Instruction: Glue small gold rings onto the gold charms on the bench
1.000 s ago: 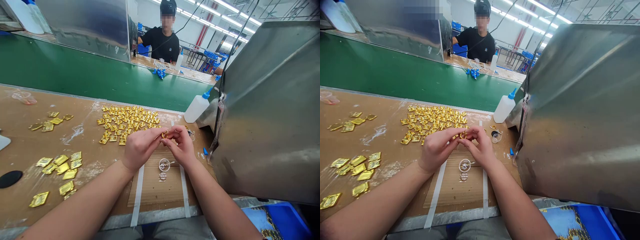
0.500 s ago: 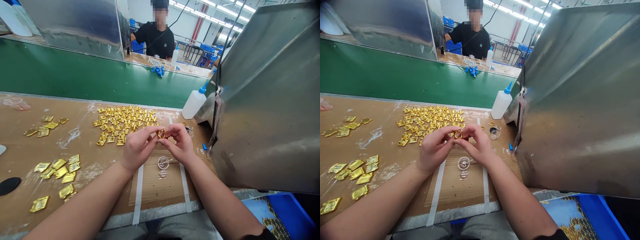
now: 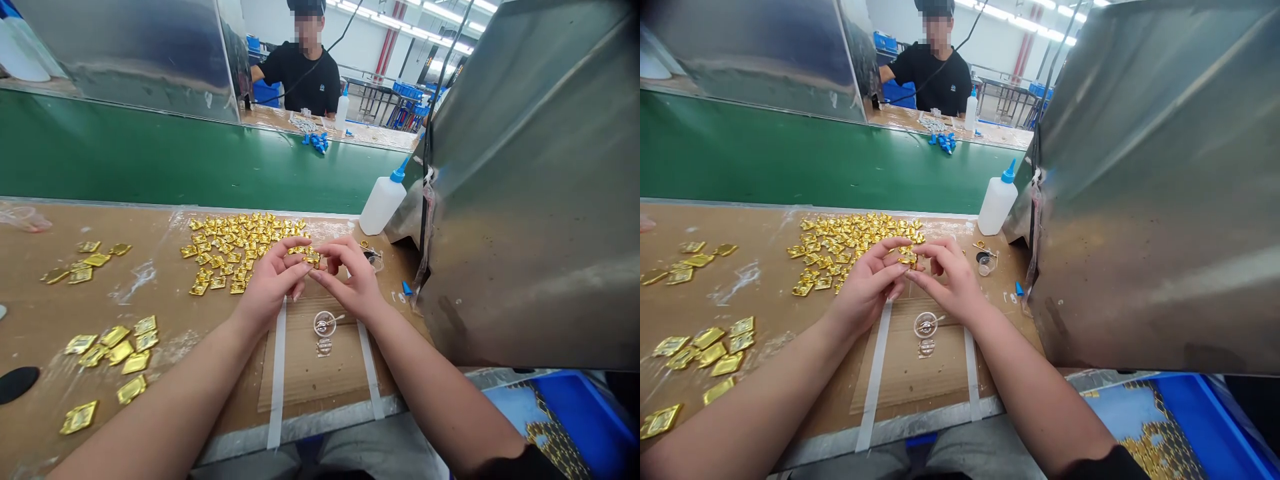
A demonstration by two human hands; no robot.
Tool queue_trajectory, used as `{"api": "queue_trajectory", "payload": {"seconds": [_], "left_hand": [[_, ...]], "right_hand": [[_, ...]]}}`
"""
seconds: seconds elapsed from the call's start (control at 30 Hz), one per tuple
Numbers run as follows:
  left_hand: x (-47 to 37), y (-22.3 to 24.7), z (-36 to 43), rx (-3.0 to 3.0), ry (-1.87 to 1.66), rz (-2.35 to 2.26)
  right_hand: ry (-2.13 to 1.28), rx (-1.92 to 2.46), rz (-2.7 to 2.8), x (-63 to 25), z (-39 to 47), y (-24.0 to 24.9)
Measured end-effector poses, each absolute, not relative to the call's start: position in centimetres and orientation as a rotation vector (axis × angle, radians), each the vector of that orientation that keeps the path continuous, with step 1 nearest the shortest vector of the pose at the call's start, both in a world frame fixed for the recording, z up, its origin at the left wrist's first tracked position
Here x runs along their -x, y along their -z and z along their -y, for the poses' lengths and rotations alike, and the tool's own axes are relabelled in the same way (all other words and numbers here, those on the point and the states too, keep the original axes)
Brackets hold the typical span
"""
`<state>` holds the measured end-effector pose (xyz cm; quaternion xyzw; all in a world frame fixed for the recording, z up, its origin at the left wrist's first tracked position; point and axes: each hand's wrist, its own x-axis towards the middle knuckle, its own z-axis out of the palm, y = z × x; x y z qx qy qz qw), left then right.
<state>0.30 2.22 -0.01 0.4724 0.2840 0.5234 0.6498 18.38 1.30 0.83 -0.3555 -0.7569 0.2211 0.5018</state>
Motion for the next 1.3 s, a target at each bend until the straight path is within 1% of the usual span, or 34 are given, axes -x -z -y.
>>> {"api": "queue_trajectory", "payload": {"seconds": [0.4, 0.5, 0.7, 0.83, 1.0, 1.1, 1.2, 1.3], "left_hand": [[-0.3, -0.7, -1.5, -1.146, -1.21, -0.658], [-0.3, -0.6, -1.3, -1.233, -1.237, -0.643], [-0.3, -0.4, -1.0, -1.421, -1.36, -0.761], [-0.3, -0.2, -1.2, -1.481, -1.475, -0.702], [-0.1, -0.1, -1.2, -1.552, -1.521, -0.696], [-0.1, 0.0, -0.9, -1.603, -1.546, -0.708], [-0.1, 0.0, -0.7, -1.643, -1.576, -0.767], [-0.2, -0.1, -0.6, -1.707, -1.591, -0.889]], "right_hand": [[-0.571, 0.871, 1.825, -18.2, -1.4, -0.6], [-0.709, 0.869, 1.755, -18.2, -1.5, -0.5], [-1.063, 0.8, 1.625, -18.1, -1.8, -0.2], [-1.306, 0.724, 1.561, -17.9, -1.8, 0.1], [-1.582, 0.672, 1.474, -17.5, -1.5, -0.1], [-1.648, 0.659, 1.414, -17.2, -1.2, -0.4], [-1.636, 0.664, 1.376, -17.0, -1.2, -0.3], [-1.595, 0.764, 1.302, -17.0, -1.4, 0.0]]}}
